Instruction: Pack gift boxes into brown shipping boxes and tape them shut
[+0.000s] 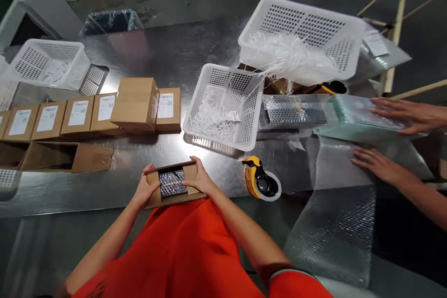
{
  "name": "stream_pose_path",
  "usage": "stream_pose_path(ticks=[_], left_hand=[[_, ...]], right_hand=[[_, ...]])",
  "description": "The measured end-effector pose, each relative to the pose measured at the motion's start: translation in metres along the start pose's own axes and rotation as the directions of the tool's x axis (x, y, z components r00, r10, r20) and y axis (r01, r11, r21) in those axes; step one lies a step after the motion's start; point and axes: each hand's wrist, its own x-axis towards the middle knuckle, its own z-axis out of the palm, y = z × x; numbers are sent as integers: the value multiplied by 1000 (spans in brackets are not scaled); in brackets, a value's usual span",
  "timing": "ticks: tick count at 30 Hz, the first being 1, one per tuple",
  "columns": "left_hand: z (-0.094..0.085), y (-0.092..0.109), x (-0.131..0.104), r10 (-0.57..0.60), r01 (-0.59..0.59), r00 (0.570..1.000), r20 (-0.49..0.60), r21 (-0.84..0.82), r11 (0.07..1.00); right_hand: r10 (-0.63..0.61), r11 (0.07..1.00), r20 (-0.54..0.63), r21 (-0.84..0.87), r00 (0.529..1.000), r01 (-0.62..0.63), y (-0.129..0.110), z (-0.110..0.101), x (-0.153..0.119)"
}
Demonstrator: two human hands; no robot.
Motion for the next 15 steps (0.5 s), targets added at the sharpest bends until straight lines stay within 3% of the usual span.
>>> stream_pose_path(ticks=[3, 8, 11, 13, 15], left_hand=[[9, 3, 8, 2, 4, 998, -58, 104, 995], [2, 5, 12, 62, -63, 998, 12, 250, 966], [-9, -6, 6, 70, -99, 990, 124, 250, 963], [-17, -13, 2, 56, -120, 967, 247, 253, 960], [-23, -17, 1, 67, -152, 958, 278, 294, 944]], right_hand=[[-58, 989, -77, -139, 995, 47, 15, 16, -1], [-62, 969, -127, -245, 990, 29, 38, 16, -21], [-108, 959, -58, -267, 992, 88, 43, 9, -22], [-202, 938, -33, -294, 979, 184, 41, 5, -19], [-326, 901, -31, -314, 945, 300, 38, 2, -15]])
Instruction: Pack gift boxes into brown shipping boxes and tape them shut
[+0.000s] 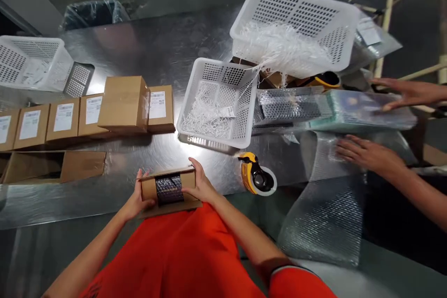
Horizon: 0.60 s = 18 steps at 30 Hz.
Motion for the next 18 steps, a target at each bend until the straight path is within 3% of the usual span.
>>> stream_pose_path(ticks=[2, 6, 8, 10, 11, 12, 14, 16, 18], left_hand=[[-2, -2, 2, 38, -33, 997, -73, 69, 997], [0, 2, 4, 204, -174, 970, -130, 208, 962], [-1, 7, -5, 327, -232, 908, -262, 336, 913], [-2, 16, -18, 478, -246, 789, -387, 514, 822], [-3, 22, -23, 534, -266, 776, -335, 594, 760], [-4, 29, -26, 555, -305, 803, -214, 653, 693], [-3, 47, -24, 468, -452, 866, 174, 672, 587], [0, 65, -12, 389, -554, 832, 395, 630, 544], [5, 78, 2, 389, -636, 772, 503, 622, 457]], right_hand=[[-89, 996, -44, 10, 995, 90, -1, 0, 4], [-118, 992, -108, 42, 987, 123, 2, 4, 7], [-115, 991, -116, 57, 987, 122, 5, 6, 7], [-96, 990, -123, 87, 988, 107, 8, 8, 5], [-80, 990, -126, 103, 989, 93, 9, 9, 4], [-63, 990, -124, 117, 990, 77, 10, 9, 3], [-33, 991, -112, 129, 993, 48, 11, 9, 2], [-17, 992, -98, 120, 995, 29, 12, 9, 1], [-18, 994, -91, 105, 996, 27, 12, 9, 1]])
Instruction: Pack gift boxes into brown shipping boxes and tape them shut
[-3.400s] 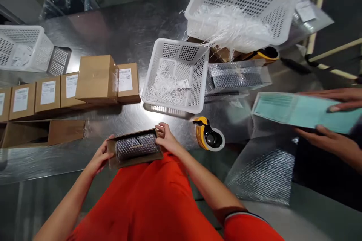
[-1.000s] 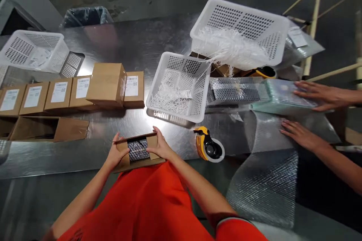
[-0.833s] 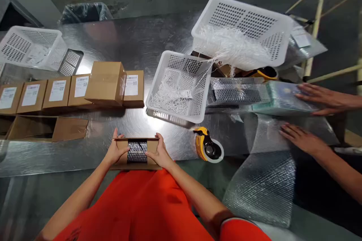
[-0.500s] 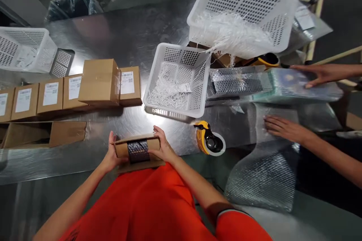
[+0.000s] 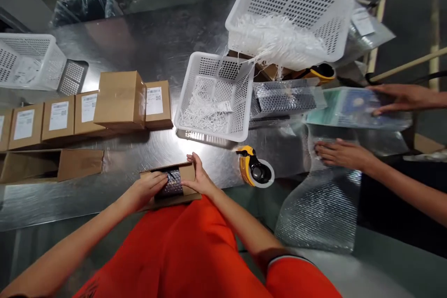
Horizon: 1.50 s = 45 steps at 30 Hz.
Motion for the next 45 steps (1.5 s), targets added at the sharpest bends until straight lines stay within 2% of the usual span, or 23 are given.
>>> stream_pose_path(ticks=[2, 4, 10, 15, 16, 18, 20, 21, 23, 24, 25, 27, 28, 29, 30, 31, 34, 36, 38, 41, 42, 43, 45], left_hand=[[-3, -1, 13, 94, -104, 991, 98, 108, 989], [-2, -4, 17, 109, -143, 981, 162, 218, 965], [6, -1, 24, 78, -115, 987, 138, 293, 949], [11, 16, 49, -86, 40, 989, 121, 343, 938], [12, 16, 48, -58, 21, 993, 99, 342, 939], [13, 12, 33, 113, -102, 994, -14, 331, 938], [14, 1, 6, 279, -191, 932, -231, 340, 921], [15, -6, -8, 277, -152, 892, -357, 339, 928], [17, -20, -31, 69, 66, 820, -568, 213, 975], [19, -27, -37, -112, 193, 772, -625, 63, 979], [22, -33, -40, -313, 292, 728, -611, -136, 947], [32, -40, -35, -624, 389, 694, -360, -543, 745], [38, -41, -30, -686, 405, 701, -194, -684, 607], [44, -41, -24, -697, 411, 714, -62, -769, 490], [49, -40, -19, -692, 411, 722, 9, -810, 418], [55, -39, -14, -701, 404, 713, 12, -824, 397], [65, -35, -7, -754, 411, 633, -176, -749, 520], [65, -34, -6, -748, 430, 618, -243, -692, 580], [61, -32, -5, -740, 440, 613, -277, -658, 611], [48, -26, -5, -692, 472, 559, -457, -511, 719], [42, -25, -6, -632, 474, 577, -518, -418, 775], [36, -23, -8, -550, 457, 631, -547, -311, 833], [23, -20, -12, -339, 341, 815, -470, -85, 936]], right_hand=[[-7, 1000, -2, 0, 1000, 7, 0, 0, -1], [-5, 1000, -3, 13, 1000, 5, -1, 0, -1], [21, 1000, 5, 15, 1000, -21, -6, -2, -1], [-3, 1000, 28, -21, 1000, 4, -5, -3, -3], [-18, 999, 26, -39, 999, 19, -5, -3, -3], [-63, 995, 16, -78, 998, 65, -5, -3, -3], [-122, 988, 0, -95, 992, 122, -6, -4, -1], [-146, 985, -8, -90, 989, 144, -7, -4, 0], [-158, 986, -19, -60, 987, 156, -9, -5, 4], [-138, 990, -20, -42, 990, 137, -10, -5, 5], [-102, 995, -16, -22, 995, 102, -11, -5, 6], [9, 1000, 10, 23, 1000, -9, -12, -5, 7], [75, 996, 34, 44, 997, -76, -11, -4, 7], [133, 989, 57, 58, 989, -137, -11, -4, 7], [176, 982, 73, 62, 982, -180, -10, -3, 7], [200, 977, 82, 60, 976, -205, -10, -3, 7], [210, 976, 94, 42, 973, -214, -10, -2, 10], [178, 983, 97, 26, 979, -181, -12, -2, 12], [63, 998, 54, -11, 997, -62, -15, -1, 13], [-171, 982, -67, -94, 983, 165, -19, 0, 11], [-207, 973, -82, -121, 975, 196, -20, 0, 10], [-218, 968, -77, -147, 973, 205, -21, -1, 9], [-199, 962, -17, -193, 980, 192, -23, -4, 7]])
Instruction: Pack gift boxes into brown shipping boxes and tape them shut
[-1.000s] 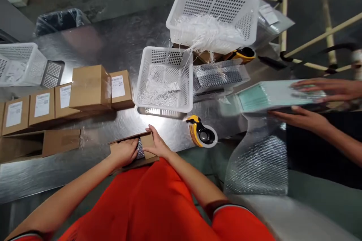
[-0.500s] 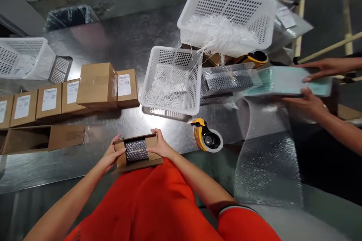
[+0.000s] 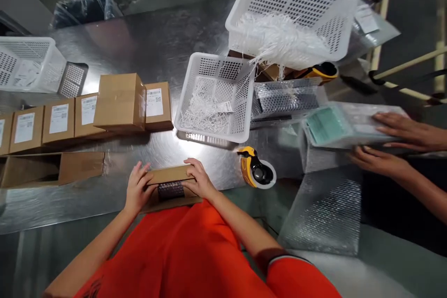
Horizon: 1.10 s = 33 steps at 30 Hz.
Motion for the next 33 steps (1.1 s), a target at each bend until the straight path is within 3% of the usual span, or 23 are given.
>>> stream_pose_path(ticks=[2, 4, 6, 11, 17, 20, 23, 27, 33], left_hand=[[-13, 4, 1, 177, -199, 958, 224, 78, 977], [-21, 12, -1, 196, -268, 906, 375, 150, 952], [-24, 21, -5, 157, -268, 890, 429, 212, 940], [-16, 37, -11, 119, -261, 893, 434, 284, 923], [-1, 45, 4, 54, -193, 937, 345, 382, 904], [13, 45, 1, -1, -92, 970, 242, 374, 923], [24, 41, -9, -14, -31, 991, 137, 320, 947], [21, 37, -12, 99, -180, 959, 267, 298, 937], [1, 31, 6, 120, -297, 863, 490, 302, 906]], right_hand=[[-5, 999, 67, -39, 998, 8, -2, -6, 0], [-26, 997, 123, -75, 992, 35, -4, -12, 2], [-32, 991, 173, -122, 984, 53, -7, -16, 6], [93, 979, 198, -198, 976, -53, -15, -18, 17], [257, 966, 227, -87, 939, -244, -25, -17, 19], [250, 964, 196, -144, 948, -224, -27, -12, 14], [167, 954, 133, -271, 977, -127, -25, -6, 8], [84, 934, 62, -354, 994, -57, -20, 4, 4], [81, 920, -56, -380, 995, -96, -22, 16, 4]])
